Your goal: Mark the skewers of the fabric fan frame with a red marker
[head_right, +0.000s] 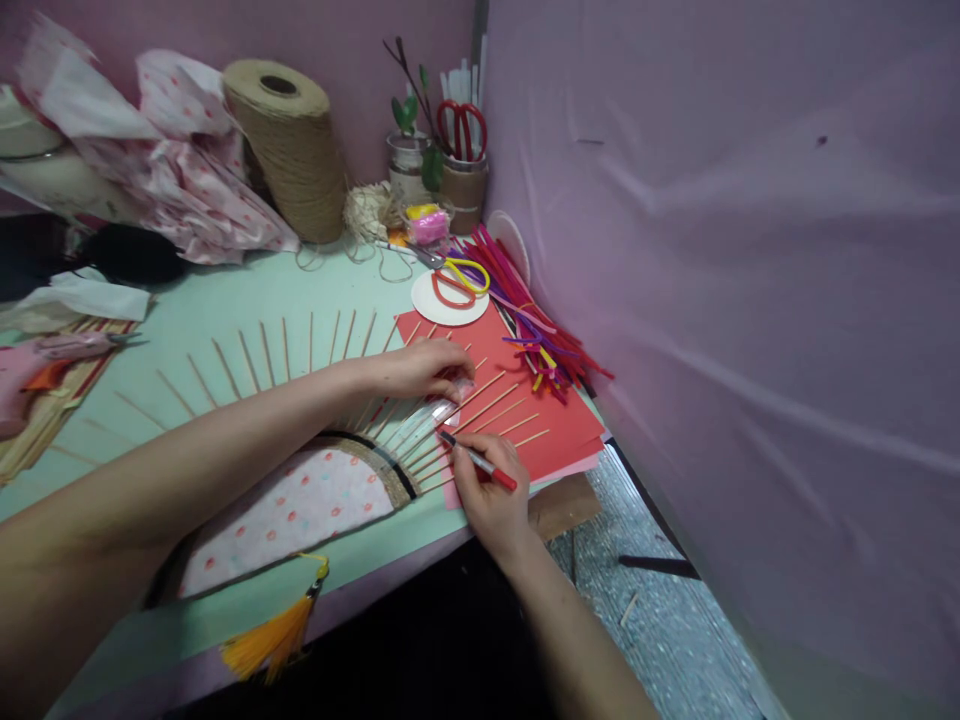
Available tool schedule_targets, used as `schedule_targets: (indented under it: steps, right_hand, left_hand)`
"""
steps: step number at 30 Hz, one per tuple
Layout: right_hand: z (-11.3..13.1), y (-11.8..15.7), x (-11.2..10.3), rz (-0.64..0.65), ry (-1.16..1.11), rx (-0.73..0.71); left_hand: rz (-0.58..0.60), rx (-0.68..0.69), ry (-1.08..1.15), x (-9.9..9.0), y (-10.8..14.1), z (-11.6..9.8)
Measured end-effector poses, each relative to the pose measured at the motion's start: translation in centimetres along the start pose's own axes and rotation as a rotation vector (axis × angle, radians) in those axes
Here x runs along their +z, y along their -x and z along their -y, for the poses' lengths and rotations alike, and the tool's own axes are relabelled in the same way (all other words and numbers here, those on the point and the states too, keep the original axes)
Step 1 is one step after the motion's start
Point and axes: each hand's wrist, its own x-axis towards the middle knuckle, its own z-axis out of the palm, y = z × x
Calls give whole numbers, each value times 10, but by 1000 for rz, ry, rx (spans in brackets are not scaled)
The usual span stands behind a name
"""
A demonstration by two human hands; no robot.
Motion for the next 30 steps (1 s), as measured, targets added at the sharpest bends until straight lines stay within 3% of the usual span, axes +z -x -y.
schedule_targets:
  steps: [9,30]
  right_hand:
    - [-5,0,1,-6,-11,-48]
    - [-4,-1,2,25,36,-99]
  left_hand:
    - [12,10,17,4,0,9]
    - [5,2,-43,3,2,3]
